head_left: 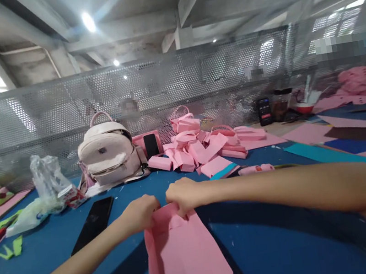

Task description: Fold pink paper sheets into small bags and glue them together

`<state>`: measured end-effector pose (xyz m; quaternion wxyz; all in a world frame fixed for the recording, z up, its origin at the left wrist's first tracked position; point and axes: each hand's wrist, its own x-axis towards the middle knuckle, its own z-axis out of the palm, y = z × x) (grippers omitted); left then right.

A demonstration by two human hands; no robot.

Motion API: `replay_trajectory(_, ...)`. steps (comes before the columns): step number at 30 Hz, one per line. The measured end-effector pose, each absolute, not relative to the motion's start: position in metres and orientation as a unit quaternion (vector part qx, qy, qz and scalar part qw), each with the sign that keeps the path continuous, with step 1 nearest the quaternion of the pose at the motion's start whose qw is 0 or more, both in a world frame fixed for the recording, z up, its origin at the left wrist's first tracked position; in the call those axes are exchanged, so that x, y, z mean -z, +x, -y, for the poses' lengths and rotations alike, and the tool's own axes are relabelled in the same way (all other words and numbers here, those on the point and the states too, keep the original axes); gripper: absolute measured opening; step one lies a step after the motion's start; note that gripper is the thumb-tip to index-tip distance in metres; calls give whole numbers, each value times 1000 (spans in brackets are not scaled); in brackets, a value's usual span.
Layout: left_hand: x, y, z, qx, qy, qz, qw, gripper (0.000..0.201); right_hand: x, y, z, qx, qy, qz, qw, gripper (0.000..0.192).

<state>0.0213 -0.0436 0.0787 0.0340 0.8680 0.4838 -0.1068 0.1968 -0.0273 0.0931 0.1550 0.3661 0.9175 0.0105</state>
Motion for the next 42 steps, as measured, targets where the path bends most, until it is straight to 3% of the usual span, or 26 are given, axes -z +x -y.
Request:
replay_trajectory(8, -77, 27, 44, 108, 870, -481, 15, 35, -91, 193, 25, -14, 369, -913, 172, 39)
replay_trajectory(19, -70, 32, 34, 73, 865, -492, 64, 23, -88, 196, 24, -16, 370, -916, 153, 29)
replay_trajectory(26, -79, 28, 36, 97, 866, -485, 74, 37, -87, 185, 27, -33, 352, -915, 191, 38)
replay_trajectory(31, -81, 21, 39, 109, 868, -478, 74, 41, -86, 186, 25, -41, 334, -920, 200, 26)
replay_trajectory(37, -75, 19, 40, 108, 862, -492, 65, 34, -87, 195, 27, -49, 339, -924, 172, 30)
replay_trajectory(42, -76, 25, 41, 102, 856, -503, 62, 30, -84, 196, 29, -54, 346, -927, 137, 20)
